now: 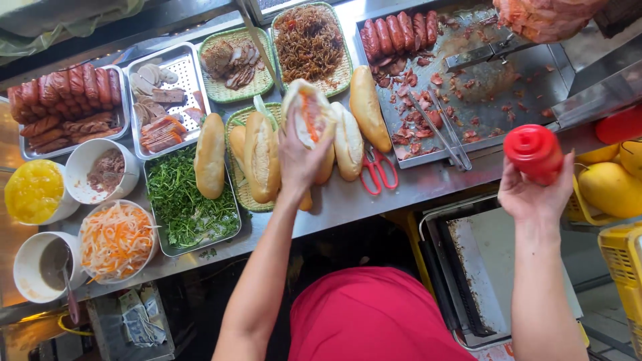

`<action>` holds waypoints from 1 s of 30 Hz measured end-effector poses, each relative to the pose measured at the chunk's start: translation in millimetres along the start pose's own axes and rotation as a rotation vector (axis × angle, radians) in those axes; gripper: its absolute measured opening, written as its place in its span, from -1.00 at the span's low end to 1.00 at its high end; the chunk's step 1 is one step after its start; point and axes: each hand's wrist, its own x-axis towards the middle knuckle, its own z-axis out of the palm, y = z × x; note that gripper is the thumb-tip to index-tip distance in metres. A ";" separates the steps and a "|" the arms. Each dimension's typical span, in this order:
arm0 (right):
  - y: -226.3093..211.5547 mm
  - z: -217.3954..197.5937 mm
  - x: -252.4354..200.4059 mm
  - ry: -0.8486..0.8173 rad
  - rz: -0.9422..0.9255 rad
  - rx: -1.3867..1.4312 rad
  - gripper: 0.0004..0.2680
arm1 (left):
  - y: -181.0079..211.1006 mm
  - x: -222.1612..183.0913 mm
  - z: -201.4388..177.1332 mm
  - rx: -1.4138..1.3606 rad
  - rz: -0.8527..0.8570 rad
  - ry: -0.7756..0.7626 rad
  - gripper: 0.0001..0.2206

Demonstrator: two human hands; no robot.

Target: Assemble Vietnamese Banh Mi sandwiches by slicing bread and adding various meats, condiments, and vegetables.

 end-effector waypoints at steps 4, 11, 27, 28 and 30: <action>-41.2 -30.4 53.5 -0.165 0.095 0.291 -0.45 | -26.9 40.7 4.9 0.150 -0.006 -0.039 -0.14; -73.9 -33.7 100.6 0.105 0.256 0.903 -0.02 | 16.8 2.5 11.8 0.475 0.216 0.119 -0.42; 73.5 66.0 -1.5 -0.605 0.172 -0.721 -0.73 | 11.2 -41.2 110.9 0.527 0.035 -0.010 -0.53; 91.0 78.0 -1.1 -0.614 0.176 -0.724 -0.73 | 5.7 -45.5 107.7 0.530 0.030 -0.001 -0.53; 128.2 101.6 -4.2 -0.721 0.208 -0.880 -0.64 | -6.0 -55.9 98.6 0.394 -0.043 -0.071 -0.55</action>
